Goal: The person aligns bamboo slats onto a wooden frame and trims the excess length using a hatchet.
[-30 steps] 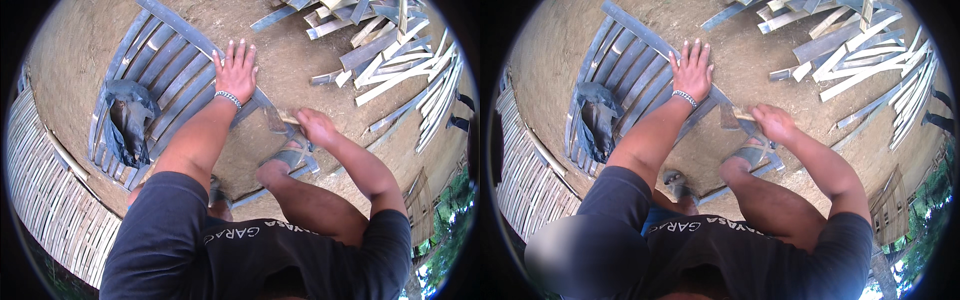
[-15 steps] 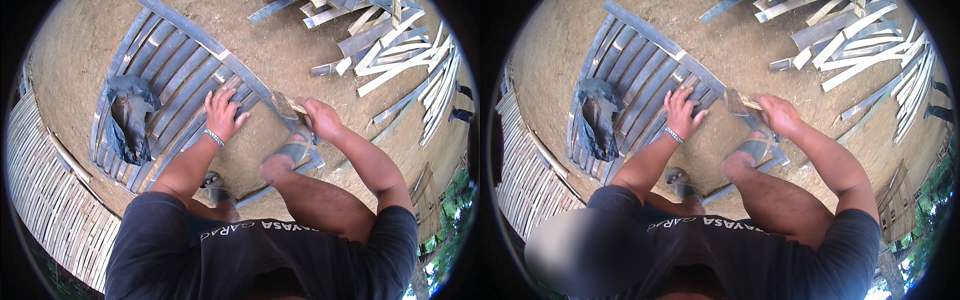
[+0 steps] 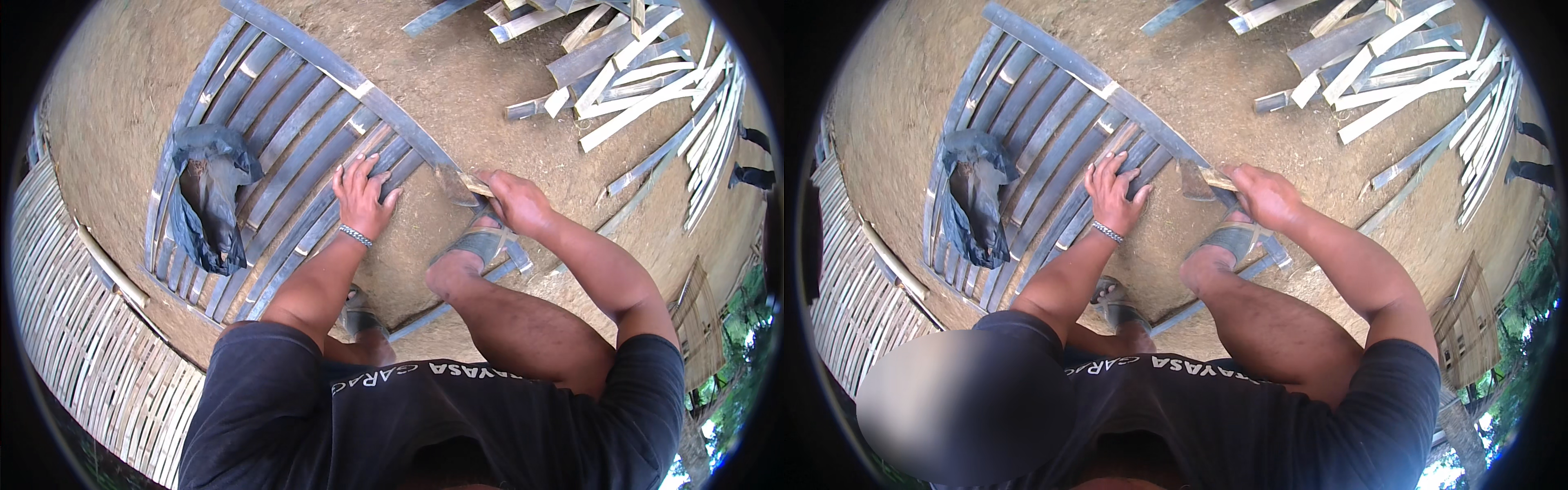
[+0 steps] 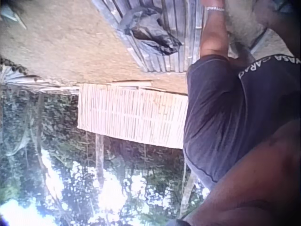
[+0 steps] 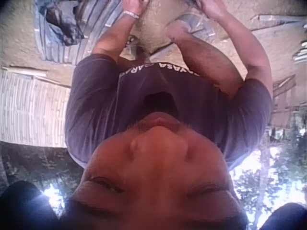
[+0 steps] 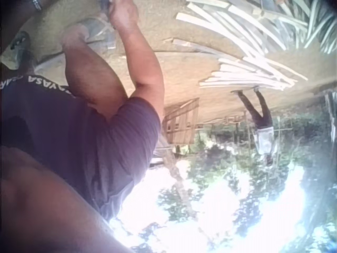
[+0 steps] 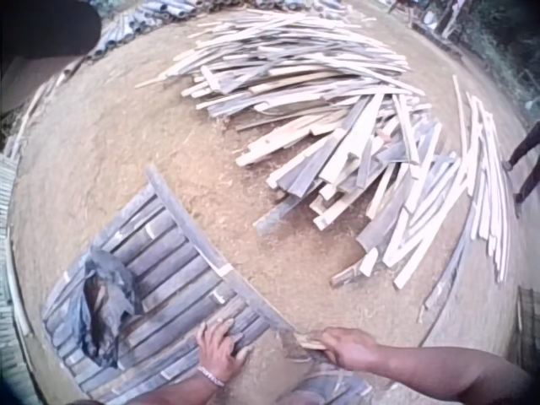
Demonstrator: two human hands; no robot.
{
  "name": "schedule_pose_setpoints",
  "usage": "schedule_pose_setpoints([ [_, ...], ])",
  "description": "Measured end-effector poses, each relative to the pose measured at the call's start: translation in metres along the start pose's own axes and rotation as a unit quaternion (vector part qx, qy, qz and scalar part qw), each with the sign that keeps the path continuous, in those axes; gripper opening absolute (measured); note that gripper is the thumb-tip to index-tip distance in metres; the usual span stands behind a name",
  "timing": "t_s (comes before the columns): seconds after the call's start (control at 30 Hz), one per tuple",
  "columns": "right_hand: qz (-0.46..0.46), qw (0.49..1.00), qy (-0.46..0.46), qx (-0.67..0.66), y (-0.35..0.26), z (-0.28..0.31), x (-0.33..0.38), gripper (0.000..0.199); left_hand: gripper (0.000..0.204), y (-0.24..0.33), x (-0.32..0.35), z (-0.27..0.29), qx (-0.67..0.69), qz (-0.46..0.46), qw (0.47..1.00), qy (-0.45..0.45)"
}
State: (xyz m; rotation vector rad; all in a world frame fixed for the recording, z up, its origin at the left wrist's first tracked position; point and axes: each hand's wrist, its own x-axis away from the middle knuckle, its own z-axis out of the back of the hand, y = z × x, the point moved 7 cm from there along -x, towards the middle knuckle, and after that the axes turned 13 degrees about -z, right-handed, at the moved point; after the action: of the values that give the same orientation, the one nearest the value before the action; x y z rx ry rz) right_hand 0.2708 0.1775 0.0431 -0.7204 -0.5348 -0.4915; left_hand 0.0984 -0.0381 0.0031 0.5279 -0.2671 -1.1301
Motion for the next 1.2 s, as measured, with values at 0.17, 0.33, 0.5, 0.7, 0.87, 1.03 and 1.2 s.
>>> schedule_pose_setpoints([
  [0.17, -0.006, 1.0, -0.007, -0.004, 0.001, -0.004, 0.001, 0.051, 0.043, 0.001, -0.001, 0.0, -0.001, 0.001, 1.0, 0.005],
  [0.33, -0.015, 1.0, -0.015, 0.0, -0.001, 0.0, -0.003, 0.049, 0.043, -0.001, -0.001, -0.002, -0.008, 0.0, 1.0, -0.008],
  [0.5, -0.024, 1.0, -0.01, 0.005, 0.003, 0.003, -0.007, 0.049, 0.054, 0.007, -0.012, 0.004, 0.003, -0.024, 1.0, -0.003],
  [0.7, -0.012, 1.0, 0.01, -0.023, 0.006, 0.008, -0.008, 0.051, 0.08, 0.009, -0.056, -0.008, -0.026, -0.064, 0.991, -0.113],
  [0.87, -0.015, 1.0, -0.004, -0.023, 0.002, 0.01, -0.013, 0.052, 0.068, -0.001, -0.06, -0.03, -0.093, -0.077, 0.975, -0.184],
  [1.03, -0.008, 0.999, 0.02, -0.029, 0.001, 0.01, -0.016, 0.053, 0.065, -0.001, -0.06, -0.035, -0.117, -0.077, 0.966, -0.216],
  [1.2, 0.013, 1.0, -0.014, -0.009, 0.003, 0.008, -0.022, 0.056, 0.064, -0.001, -0.059, -0.034, -0.097, -0.088, 0.971, -0.198],
])
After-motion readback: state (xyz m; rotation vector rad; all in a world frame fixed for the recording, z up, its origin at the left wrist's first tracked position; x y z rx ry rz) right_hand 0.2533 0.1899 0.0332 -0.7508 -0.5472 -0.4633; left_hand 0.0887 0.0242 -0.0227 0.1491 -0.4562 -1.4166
